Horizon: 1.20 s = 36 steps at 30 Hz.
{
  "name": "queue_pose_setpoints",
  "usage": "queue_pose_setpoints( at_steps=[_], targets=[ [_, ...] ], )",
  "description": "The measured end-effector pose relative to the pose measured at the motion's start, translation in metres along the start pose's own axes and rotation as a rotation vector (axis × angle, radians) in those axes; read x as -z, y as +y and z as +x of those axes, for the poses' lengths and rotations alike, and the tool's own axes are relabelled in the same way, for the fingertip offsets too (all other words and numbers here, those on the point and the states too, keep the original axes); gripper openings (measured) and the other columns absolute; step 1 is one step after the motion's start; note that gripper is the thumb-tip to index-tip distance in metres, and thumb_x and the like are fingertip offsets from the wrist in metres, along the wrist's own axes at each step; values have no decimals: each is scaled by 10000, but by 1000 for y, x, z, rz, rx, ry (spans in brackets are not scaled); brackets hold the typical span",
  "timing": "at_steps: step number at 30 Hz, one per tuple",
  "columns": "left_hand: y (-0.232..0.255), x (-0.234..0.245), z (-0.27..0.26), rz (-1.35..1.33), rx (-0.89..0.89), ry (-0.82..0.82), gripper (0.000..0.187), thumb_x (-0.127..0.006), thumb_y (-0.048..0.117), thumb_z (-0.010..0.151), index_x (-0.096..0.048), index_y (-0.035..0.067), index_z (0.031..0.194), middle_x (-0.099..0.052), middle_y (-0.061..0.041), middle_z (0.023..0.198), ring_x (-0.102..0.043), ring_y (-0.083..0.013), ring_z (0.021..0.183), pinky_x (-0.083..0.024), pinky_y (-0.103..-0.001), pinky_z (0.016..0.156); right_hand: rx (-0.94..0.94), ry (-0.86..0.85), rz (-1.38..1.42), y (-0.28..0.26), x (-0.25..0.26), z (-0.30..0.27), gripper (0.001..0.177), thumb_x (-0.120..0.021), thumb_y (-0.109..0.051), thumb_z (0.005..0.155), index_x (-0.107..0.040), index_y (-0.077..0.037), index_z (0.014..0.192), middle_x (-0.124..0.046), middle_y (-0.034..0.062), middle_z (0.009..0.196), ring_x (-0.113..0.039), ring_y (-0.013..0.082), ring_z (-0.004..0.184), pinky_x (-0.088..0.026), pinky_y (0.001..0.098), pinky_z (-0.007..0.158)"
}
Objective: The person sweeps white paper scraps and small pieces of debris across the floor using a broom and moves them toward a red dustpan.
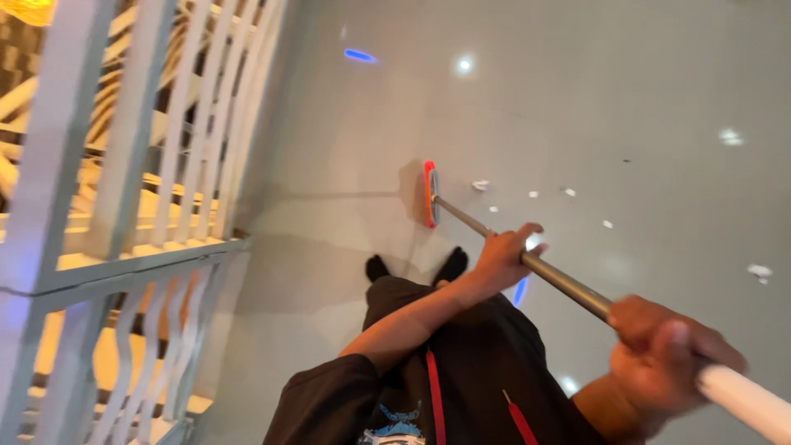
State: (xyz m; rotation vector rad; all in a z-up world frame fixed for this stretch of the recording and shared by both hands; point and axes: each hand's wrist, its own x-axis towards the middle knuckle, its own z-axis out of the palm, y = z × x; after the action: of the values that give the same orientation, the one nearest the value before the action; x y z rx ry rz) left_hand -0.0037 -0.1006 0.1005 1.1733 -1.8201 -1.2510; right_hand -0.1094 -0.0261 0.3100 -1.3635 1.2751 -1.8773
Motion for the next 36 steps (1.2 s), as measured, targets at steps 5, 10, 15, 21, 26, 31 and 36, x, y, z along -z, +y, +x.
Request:
queue_pose_setpoints(
  at_steps=[5, 10, 15, 21, 26, 31, 36],
  targets=[
    [-9, 58, -46, 35, 1, -64, 307, -626, 323, 1007, -566, 105, 1215, -626, -61, 630, -658, -307, 723, -439, -488, 774, -141, -15, 42, -3, -4, -19, 197, -480, -161, 1087, -428, -122, 902, -348, 14, 492, -198, 98, 382, -265, 323, 393],
    [-47, 114, -93, 88, 59, 122, 248, -673, 321, 979, -597, 94, 1045, -644, -82, 630, -669, -325, 613, -523, -452, 662, -249, -45, 348, 20, -58, -38, 282, -548, -182, 1130, -462, -89, 878, -366, -3, 516, -284, 101, 418, -315, 300, 464],
    [-87, 164, -142, 155, 247, 224, 217, -689, 305, 956, -616, 101, 964, -642, -106, 601, -676, -338, 618, -501, -476, 615, -437, -213, 441, 49, -122, -57, 370, -584, -203, 1116, -445, -99, 789, -422, 60, 560, -396, 128, 526, -356, 327, 583],
    [-135, 178, -175, 227, 415, 397, 242, -674, 326, 997, -615, 96, 949, -645, -145, 642, -661, -367, 658, -500, -481, 610, -624, -370, 390, 82, -181, -65, 300, -580, -160, 1070, -496, -46, 806, -485, 44, 705, -516, 178, 710, -556, 429, 807],
    [-169, 163, -172, 224, 583, 437, 267, -671, 349, 976, -613, 93, 926, -659, -128, 637, -657, -355, 643, -493, -473, 637, -745, -560, 266, 103, -204, -61, 342, -514, -170, 1082, -496, -54, 761, -515, 65, 712, -541, 181, 736, -548, 436, 950],
    [-186, 146, -127, 150, 242, 651, 182, -713, 226, 959, -601, 84, 938, -632, -88, 750, -605, -323, 788, -475, -446, 727, -738, -521, 269, 122, -195, -19, 451, -467, -197, 1135, -432, -73, 702, -495, 66, 676, -499, 173, 687, -550, 420, 904],
    [-170, 123, -56, 79, 342, 572, 116, -744, 154, 920, -653, 83, 908, -620, -117, 816, -600, -311, 800, -479, -436, 717, -649, -397, 172, 125, -166, 23, 467, -478, -197, 1118, -445, -45, 678, -492, 73, 656, -461, 185, 646, -494, 403, 797]
  ],
)
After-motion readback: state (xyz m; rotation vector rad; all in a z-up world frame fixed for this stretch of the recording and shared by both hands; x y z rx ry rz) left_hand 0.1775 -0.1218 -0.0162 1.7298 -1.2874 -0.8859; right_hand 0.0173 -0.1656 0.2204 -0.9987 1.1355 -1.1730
